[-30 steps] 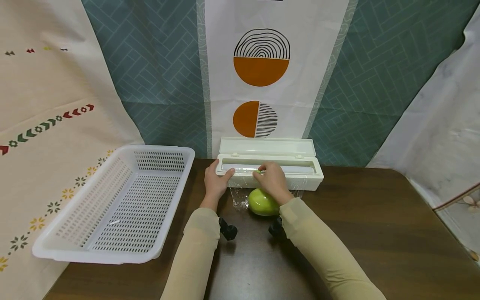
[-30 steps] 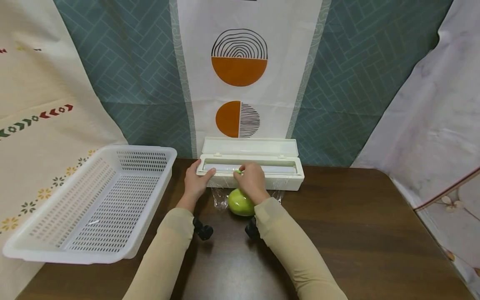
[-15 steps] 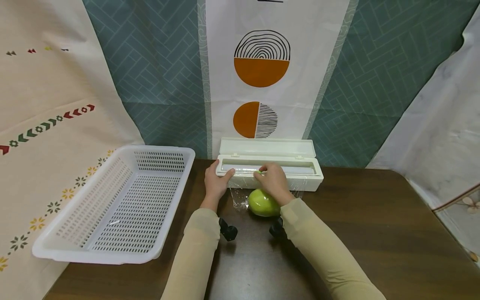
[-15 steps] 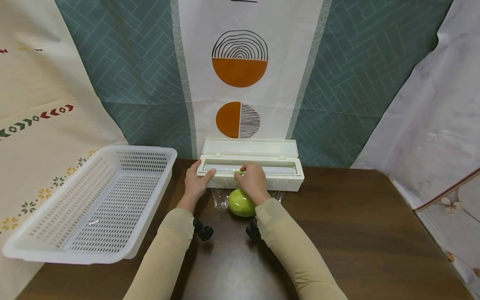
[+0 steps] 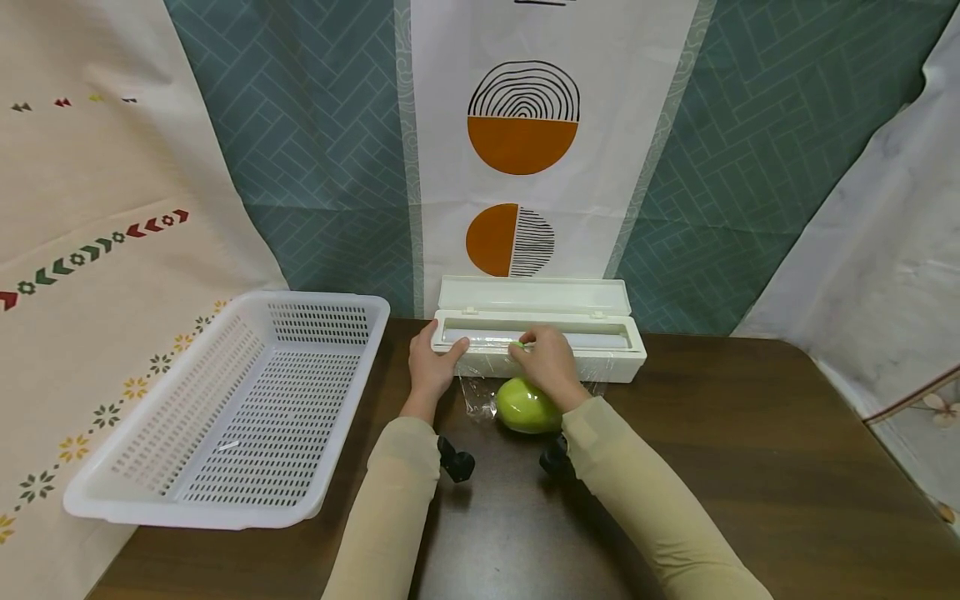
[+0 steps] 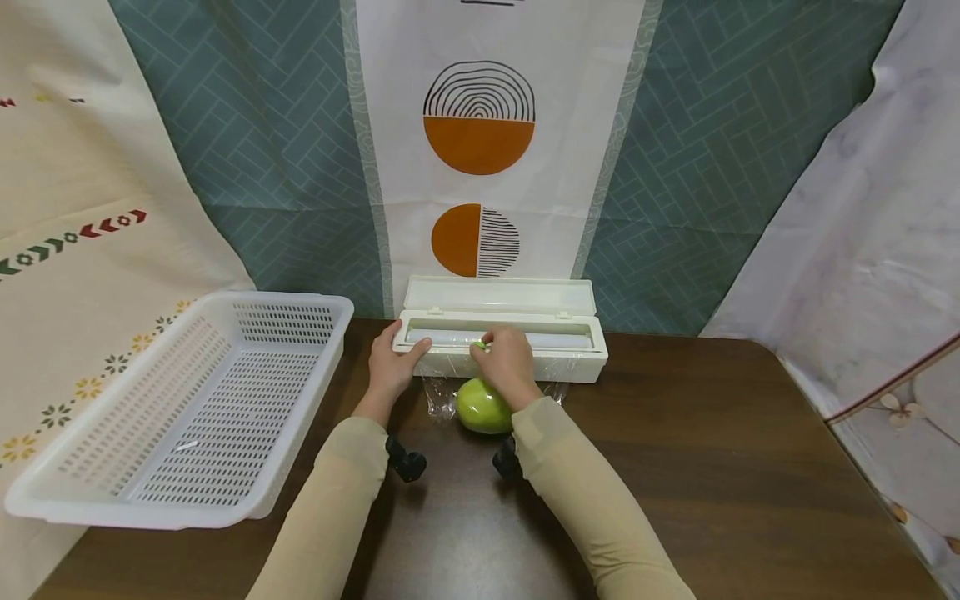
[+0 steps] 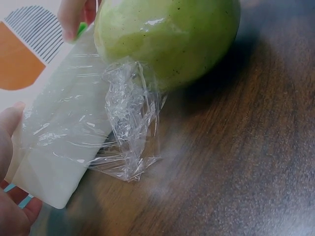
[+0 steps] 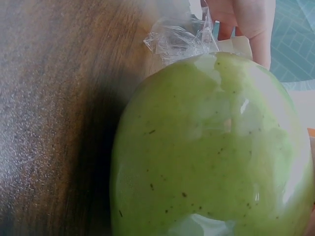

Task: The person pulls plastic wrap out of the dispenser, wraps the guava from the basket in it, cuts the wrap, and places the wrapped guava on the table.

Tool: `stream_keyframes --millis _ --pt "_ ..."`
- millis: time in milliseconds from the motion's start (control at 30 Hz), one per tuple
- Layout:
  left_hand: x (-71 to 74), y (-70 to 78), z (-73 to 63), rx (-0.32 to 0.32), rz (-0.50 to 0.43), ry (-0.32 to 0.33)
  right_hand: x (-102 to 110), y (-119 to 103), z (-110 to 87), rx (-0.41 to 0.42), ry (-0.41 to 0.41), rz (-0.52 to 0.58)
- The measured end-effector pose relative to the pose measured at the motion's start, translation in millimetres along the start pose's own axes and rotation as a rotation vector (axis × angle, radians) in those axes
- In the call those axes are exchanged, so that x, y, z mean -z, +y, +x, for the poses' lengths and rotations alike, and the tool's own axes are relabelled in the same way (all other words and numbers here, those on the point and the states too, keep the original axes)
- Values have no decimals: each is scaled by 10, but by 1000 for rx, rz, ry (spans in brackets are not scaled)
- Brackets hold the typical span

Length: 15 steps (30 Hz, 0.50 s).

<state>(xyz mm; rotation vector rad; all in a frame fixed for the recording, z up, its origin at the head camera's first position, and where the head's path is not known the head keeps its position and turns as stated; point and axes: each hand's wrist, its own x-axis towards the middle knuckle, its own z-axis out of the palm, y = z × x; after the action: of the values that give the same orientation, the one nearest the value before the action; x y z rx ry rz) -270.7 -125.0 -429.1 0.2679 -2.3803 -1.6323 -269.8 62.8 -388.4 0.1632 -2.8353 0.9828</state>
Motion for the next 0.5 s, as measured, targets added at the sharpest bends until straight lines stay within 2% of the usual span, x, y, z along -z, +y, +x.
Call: stream_keyframes --millis 500 --pt "-3 -13 -2 -7 -9 -1 16 17 -8 13 17 -3"
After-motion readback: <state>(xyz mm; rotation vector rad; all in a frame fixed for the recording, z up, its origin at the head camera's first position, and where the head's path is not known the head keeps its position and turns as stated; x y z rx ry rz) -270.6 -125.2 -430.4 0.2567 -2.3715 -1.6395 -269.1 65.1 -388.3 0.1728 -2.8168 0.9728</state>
